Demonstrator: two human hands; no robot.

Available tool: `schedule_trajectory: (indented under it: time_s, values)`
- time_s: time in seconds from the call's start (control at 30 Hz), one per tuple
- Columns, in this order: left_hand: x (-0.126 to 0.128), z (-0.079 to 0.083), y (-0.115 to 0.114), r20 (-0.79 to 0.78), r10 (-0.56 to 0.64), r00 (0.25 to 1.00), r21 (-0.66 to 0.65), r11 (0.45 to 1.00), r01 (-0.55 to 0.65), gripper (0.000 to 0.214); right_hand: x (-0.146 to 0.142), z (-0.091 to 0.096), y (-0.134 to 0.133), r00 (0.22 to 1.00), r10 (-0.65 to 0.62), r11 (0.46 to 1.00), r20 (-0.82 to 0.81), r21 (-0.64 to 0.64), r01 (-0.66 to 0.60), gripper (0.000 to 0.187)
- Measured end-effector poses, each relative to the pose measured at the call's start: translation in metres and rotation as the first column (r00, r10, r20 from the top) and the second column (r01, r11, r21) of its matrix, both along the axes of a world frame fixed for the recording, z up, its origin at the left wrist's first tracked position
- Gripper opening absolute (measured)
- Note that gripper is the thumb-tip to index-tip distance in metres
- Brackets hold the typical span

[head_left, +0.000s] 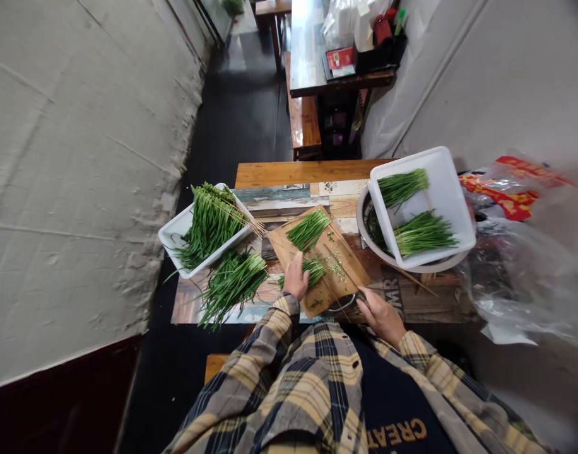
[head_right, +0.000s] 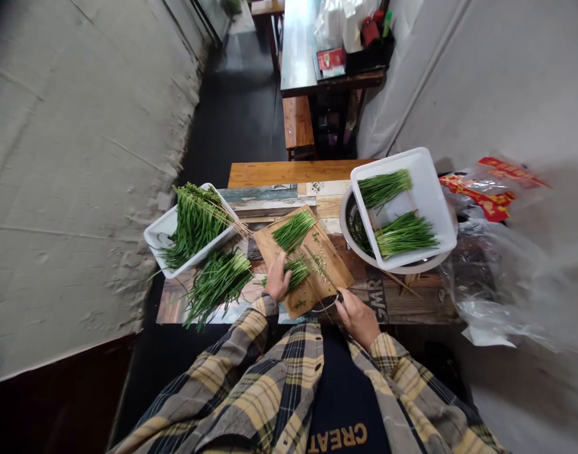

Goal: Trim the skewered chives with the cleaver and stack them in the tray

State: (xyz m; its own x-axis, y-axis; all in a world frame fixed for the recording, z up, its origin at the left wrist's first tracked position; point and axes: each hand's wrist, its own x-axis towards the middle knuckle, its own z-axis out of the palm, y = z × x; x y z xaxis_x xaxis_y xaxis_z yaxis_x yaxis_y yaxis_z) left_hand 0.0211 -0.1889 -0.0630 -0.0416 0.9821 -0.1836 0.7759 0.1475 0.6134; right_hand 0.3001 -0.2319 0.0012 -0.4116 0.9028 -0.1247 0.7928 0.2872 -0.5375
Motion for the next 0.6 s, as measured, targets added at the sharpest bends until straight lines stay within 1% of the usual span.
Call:
schedule_trajectory:
  time_s: [0.03,0.1,0.17,0.23,0.33,0.43,0.5,0.6]
  values:
    - [-0.009,0.001,0.003,0.066,0.099,0.993,0.020,0.995,-0.100,0.059,0.001,0.000,0.002,1.000,-0.001,0.999,0.018,0.032,0.001,0.042]
    - [-0.028,0.003,0.006,0.192,0.271,0.943,0.031,0.959,-0.282,0.054,0.004,-0.004,0.006,0.997,-0.006,0.997,0.076,0.072,0.001,0.045]
    - [-0.047,0.006,0.005,0.284,0.397,0.873,0.023,0.907,-0.420,0.048,0.007,-0.014,0.007,0.990,-0.010,0.996,0.140,0.091,-0.003,0.048]
    - [-0.063,0.009,-0.001,0.359,0.489,0.795,-0.009,0.854,-0.521,0.043,0.009,-0.029,0.006,0.985,-0.004,0.995,0.170,0.099,-0.013,0.049]
    - [-0.078,0.010,-0.013,0.444,0.573,0.689,-0.100,0.795,-0.598,0.039,0.012,-0.053,0.001,0.988,0.008,0.995,0.151,0.093,-0.023,0.050]
    - [-0.083,0.008,-0.023,0.470,0.612,0.636,-0.161,0.768,-0.620,0.037,0.014,-0.071,-0.003,0.995,0.028,0.997,0.098,0.069,-0.035,0.053]
    - [-0.085,0.007,-0.027,0.468,0.628,0.622,-0.189,0.759,-0.624,0.037,0.015,-0.077,-0.004,0.997,0.042,0.998,0.064,0.053,-0.046,0.055]
    - [-0.089,0.006,-0.028,0.457,0.639,0.619,-0.212,0.754,-0.622,0.038,0.013,-0.076,-0.003,0.997,0.034,0.998,0.074,0.049,-0.037,0.051]
